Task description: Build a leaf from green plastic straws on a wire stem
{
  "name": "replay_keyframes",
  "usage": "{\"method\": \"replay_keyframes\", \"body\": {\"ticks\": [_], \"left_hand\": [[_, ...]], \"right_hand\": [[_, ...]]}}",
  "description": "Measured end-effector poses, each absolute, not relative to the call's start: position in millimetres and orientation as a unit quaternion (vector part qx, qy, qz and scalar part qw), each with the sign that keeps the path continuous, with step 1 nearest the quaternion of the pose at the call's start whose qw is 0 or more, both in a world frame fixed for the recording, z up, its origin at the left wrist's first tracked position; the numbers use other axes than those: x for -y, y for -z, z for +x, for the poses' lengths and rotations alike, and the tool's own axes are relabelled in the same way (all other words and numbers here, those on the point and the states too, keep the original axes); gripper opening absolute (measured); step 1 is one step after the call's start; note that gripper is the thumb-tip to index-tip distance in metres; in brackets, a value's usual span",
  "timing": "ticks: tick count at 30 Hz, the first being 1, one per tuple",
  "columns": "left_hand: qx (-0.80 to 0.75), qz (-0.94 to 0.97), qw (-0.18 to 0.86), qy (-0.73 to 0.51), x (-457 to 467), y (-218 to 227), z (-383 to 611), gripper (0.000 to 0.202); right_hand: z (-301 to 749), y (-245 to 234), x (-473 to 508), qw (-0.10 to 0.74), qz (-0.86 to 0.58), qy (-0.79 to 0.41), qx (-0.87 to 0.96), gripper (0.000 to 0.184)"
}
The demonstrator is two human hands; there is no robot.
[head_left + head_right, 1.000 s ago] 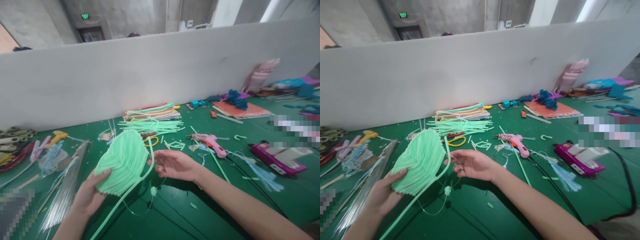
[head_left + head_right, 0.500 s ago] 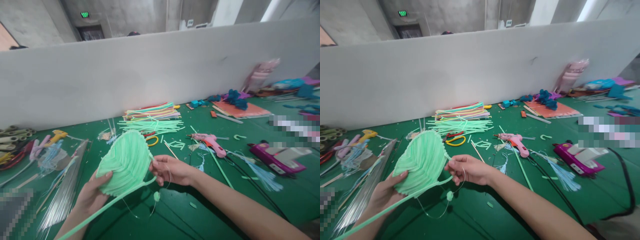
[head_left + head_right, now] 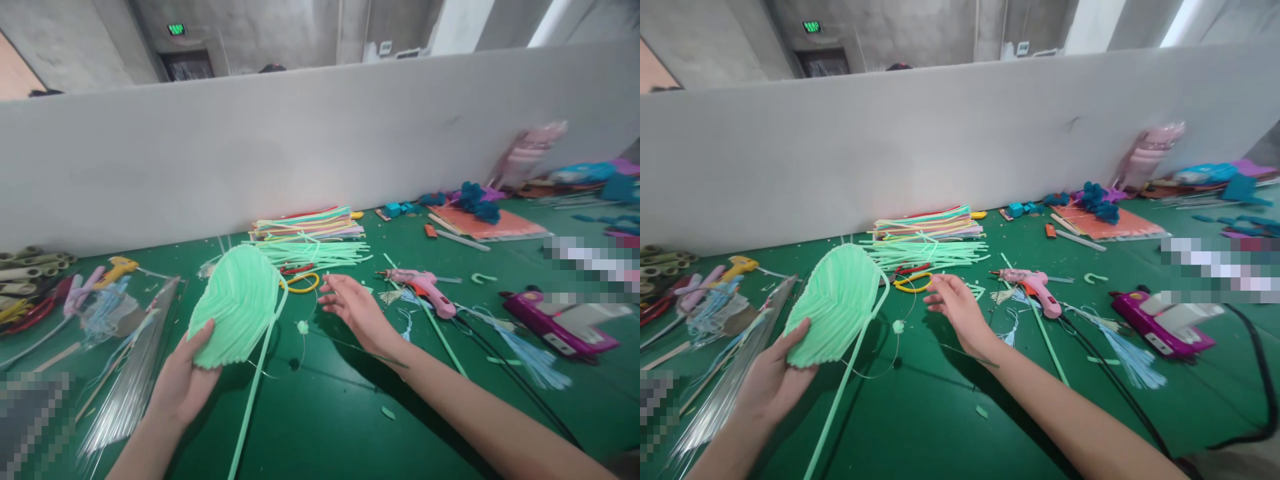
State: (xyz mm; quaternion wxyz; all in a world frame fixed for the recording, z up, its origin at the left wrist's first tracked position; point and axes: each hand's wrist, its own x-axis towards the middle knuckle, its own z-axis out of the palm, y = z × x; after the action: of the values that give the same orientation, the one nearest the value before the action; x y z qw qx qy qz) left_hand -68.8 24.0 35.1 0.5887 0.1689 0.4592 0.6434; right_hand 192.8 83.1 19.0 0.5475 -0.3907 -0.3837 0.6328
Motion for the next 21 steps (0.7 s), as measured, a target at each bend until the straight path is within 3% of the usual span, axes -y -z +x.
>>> {"method": "replay_keyframes", "body": {"ticks": [3,8,11,13,16,21], "left_hand": [[-0.450,0.155,0.593,-0.650,-24,-36,-68,0.047],[-0.441,0.165,0.598,-0.648,-25,-34,-67,0.043],[-0.440,0.175,0.600,-0.645,-27,-31,-66,0.041],[-0.434,0.184,0.602,-0.645,-27,-31,-65,0.041],[-0.430,0.192,0.605,-0.642,-26,-32,-63,0.043],[-0.430,0.186,0.616,-0.634,-24,-33,-61,0.052]], "right_hand": [[207,-33,-87,0.598,-0.425,-0.444,0.514,0.024],[213,-60,-65,0.535,-0.382,-0.277,0.701,0.015],[188,-49,-35,0.373,-0.268,-0.286,0.841,0.023],[169,-32,-20,0.250,-0.208,-0.226,0.918,0.048],[152,-9,-13,0.189,-0.222,-0.114,0.950,0.064],[157,-4,-26,0.141,-0.229,-0.064,0.961,0.028]]}}
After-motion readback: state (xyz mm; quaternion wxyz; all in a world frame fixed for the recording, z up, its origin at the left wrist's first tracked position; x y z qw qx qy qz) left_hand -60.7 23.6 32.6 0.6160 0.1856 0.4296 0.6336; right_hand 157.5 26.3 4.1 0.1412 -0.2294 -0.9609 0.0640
